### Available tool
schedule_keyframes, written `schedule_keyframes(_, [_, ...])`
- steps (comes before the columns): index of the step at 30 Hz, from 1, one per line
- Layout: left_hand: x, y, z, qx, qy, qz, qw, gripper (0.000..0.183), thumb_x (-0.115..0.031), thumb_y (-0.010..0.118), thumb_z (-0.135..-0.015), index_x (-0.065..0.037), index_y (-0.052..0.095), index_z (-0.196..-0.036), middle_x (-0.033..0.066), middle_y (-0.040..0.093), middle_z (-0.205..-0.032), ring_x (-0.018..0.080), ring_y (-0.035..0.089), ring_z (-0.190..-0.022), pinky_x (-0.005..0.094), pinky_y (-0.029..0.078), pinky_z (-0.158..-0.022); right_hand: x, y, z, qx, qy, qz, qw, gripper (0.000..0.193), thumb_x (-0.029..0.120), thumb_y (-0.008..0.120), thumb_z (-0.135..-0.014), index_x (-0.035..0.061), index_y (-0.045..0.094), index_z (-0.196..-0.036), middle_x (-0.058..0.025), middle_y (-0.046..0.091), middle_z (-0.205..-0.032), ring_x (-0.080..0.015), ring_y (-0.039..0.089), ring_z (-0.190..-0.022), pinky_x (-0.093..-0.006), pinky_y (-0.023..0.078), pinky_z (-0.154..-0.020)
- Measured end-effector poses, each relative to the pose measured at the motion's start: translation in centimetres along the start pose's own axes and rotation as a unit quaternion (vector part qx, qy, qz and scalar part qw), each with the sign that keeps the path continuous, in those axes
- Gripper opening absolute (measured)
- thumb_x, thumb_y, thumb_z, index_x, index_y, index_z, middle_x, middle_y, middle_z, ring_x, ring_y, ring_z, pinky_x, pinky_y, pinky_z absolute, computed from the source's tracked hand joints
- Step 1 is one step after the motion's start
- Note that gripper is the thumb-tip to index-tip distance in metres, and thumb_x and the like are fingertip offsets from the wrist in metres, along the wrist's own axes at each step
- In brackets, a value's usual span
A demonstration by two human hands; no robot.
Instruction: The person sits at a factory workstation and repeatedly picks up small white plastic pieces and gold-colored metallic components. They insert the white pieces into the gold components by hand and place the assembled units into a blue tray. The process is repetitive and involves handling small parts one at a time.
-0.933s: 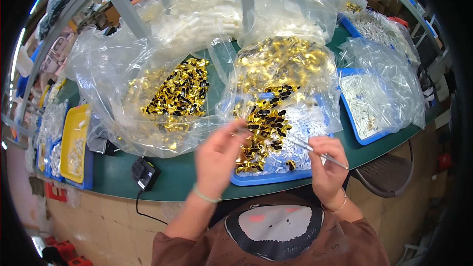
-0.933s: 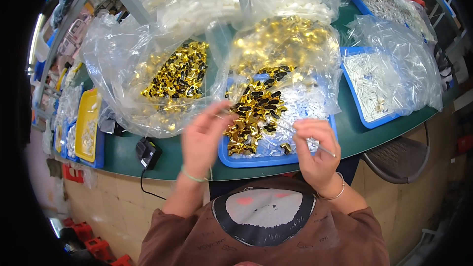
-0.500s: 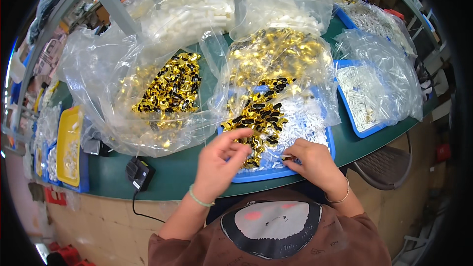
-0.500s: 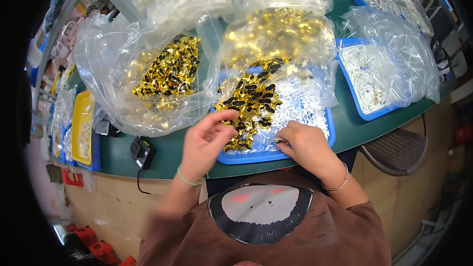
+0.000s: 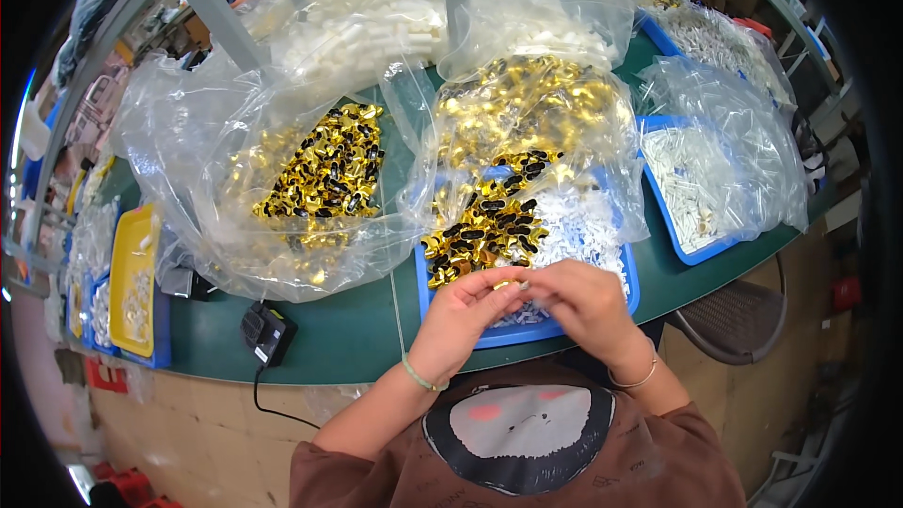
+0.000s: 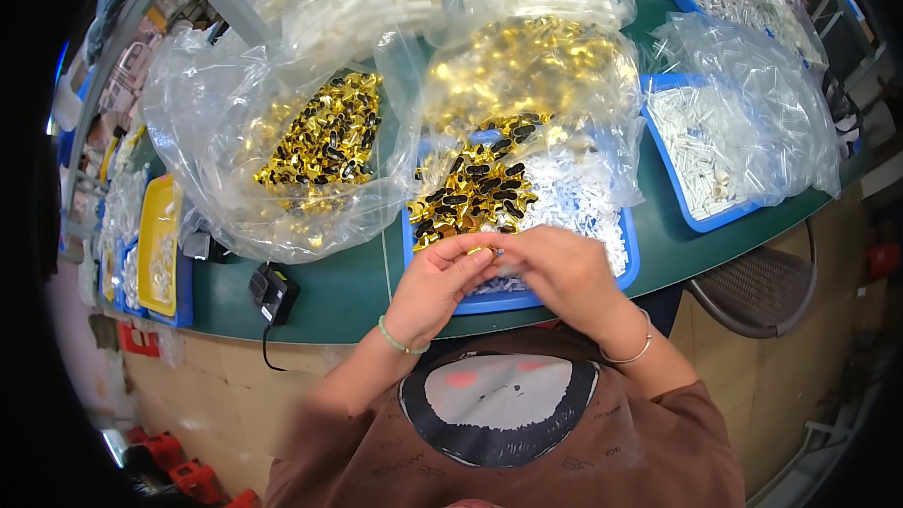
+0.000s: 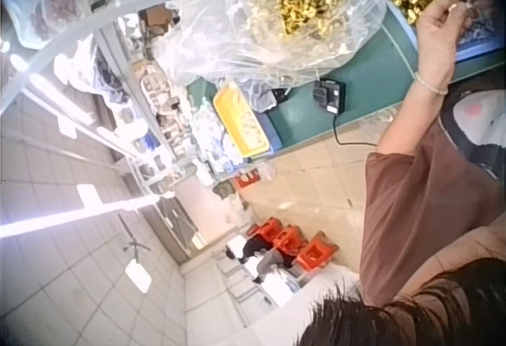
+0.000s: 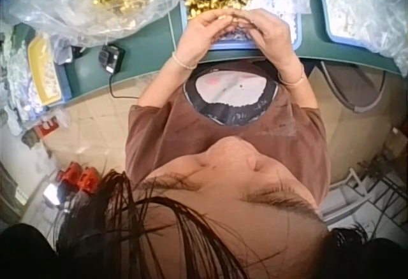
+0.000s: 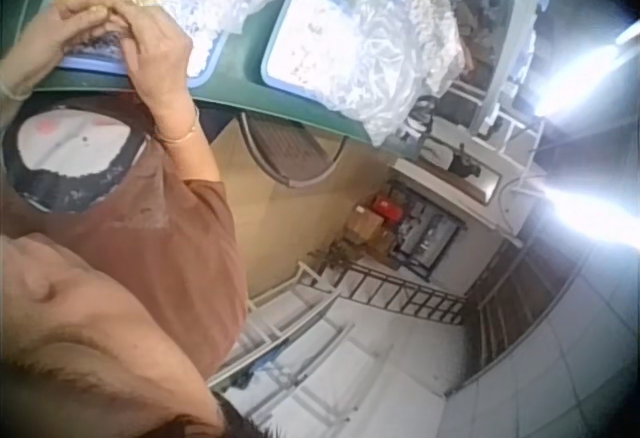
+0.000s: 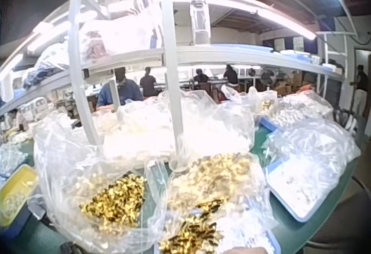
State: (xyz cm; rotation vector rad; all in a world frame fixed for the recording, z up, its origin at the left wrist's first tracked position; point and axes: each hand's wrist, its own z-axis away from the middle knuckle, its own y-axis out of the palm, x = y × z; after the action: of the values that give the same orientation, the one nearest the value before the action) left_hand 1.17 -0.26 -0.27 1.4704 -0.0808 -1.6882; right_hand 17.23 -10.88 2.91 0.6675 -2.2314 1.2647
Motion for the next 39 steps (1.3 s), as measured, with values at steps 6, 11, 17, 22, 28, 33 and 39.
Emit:
schedule_keyframes(6, [-1.1, -1.0, 0.6, -0.042, 0.048, -0.035, 0.997, 0.034, -0.010, 0.061, -0.098, -0.001, 0.056, -0.130, 0.0097, 0.067, -0.111, 0.0164, 0.069, -0.095, 0.0248, 0.057, -0.083, -2.2, -2.1, 1.5, 0.124, 0.068, 0.087, 0.986, 0.015, 0.003, 0.073, -0.078, 0.0057, 0.070, -0.093, -0.0097, 0.067, -0.084, -0.0290, 0.066, -0.074, -0.0351, 0.052, -0.064])
schedule_keyframes(11, [-0.5, -1.5, 0.3, -0.028, 0.041, -0.026, 0.998, 0.038, -0.013, 0.062, -0.098, -0.003, 0.054, -0.134, 0.0108, 0.067, -0.112, 0.0164, 0.069, -0.094, 0.0254, 0.057, -0.082, -1.4, -0.4, 1.4, 0.174, 0.069, 0.109, 0.976, 0.011, 0.008, 0.072, -0.079, 0.0074, 0.068, -0.089, -0.0091, 0.062, -0.083, -0.0309, 0.065, -0.074, -0.0398, 0.053, -0.065])
schedule_keyframes(17, [-0.4, -1.3, 0.4, -0.011, 0.047, -0.003, 0.999, 0.037, -0.017, 0.059, -0.100, -0.004, 0.053, -0.134, 0.0108, 0.066, -0.116, 0.0172, 0.067, -0.099, 0.0283, 0.055, -0.086, -1.7, 0.2, 1.5, 0.183, 0.074, 0.146, 0.969, 0.010, 0.009, 0.070, -0.080, 0.0070, 0.065, -0.088, -0.0101, 0.060, -0.083, -0.0325, 0.065, -0.074, -0.0422, 0.053, -0.064])
schedule_keyframes(22, [-0.3, -1.5, 0.3, -0.006, 0.049, -0.012, 0.999, 0.036, -0.017, 0.058, -0.101, -0.004, 0.053, -0.134, 0.0102, 0.065, -0.119, 0.0170, 0.065, -0.104, 0.0280, 0.054, -0.088, -1.7, 0.1, 1.2, 0.184, 0.068, 0.126, 0.972, 0.009, 0.009, 0.070, -0.081, 0.0064, 0.063, -0.088, -0.0113, 0.060, -0.083, -0.0336, 0.065, -0.074, -0.0431, 0.053, -0.064])
schedule_keyframes(28, [-0.3, -1.2, 0.3, -0.001, 0.059, -0.027, 0.998, 0.035, -0.017, 0.058, -0.101, -0.004, 0.054, -0.133, 0.0096, 0.065, -0.119, 0.0167, 0.065, -0.105, 0.0279, 0.053, -0.090, -0.5, -0.9, 0.2, 0.076, 0.113, -0.060, 0.989, 0.011, 0.002, 0.070, -0.082, 0.0038, 0.064, -0.091, -0.0095, 0.062, -0.086, -0.0229, 0.062, -0.068, -0.0347, 0.050, -0.061])
schedule_keyframes(33, [0.3, -0.5, 0.2, 0.012, 0.087, -0.033, 0.996, 0.035, -0.014, 0.060, -0.100, -0.002, 0.054, -0.132, 0.0092, 0.065, -0.119, 0.0156, 0.064, -0.105, 0.0285, 0.052, -0.092, 0.5, 0.0, -0.5, 0.012, 0.143, -0.182, 0.973, 0.010, 0.004, 0.071, -0.087, 0.0008, 0.067, -0.095, -0.0041, 0.059, -0.083, -0.0098, 0.053, -0.066, -0.0248, 0.043, -0.059])
schedule_keyframes(39, [0.9, -0.6, 0.2, 0.004, 0.115, -0.043, 0.992, 0.032, -0.010, 0.062, -0.098, 0.000, 0.057, -0.129, 0.0072, 0.064, -0.118, 0.0135, 0.063, -0.102, 0.0288, 0.052, -0.093, 0.1, 1.0, -0.1, -0.005, 0.226, -0.283, 0.932, 0.009, 0.008, 0.071, -0.089, -0.0007, 0.069, -0.091, -0.0019, 0.057, -0.079, -0.0073, 0.050, -0.067, -0.0227, 0.039, -0.060])
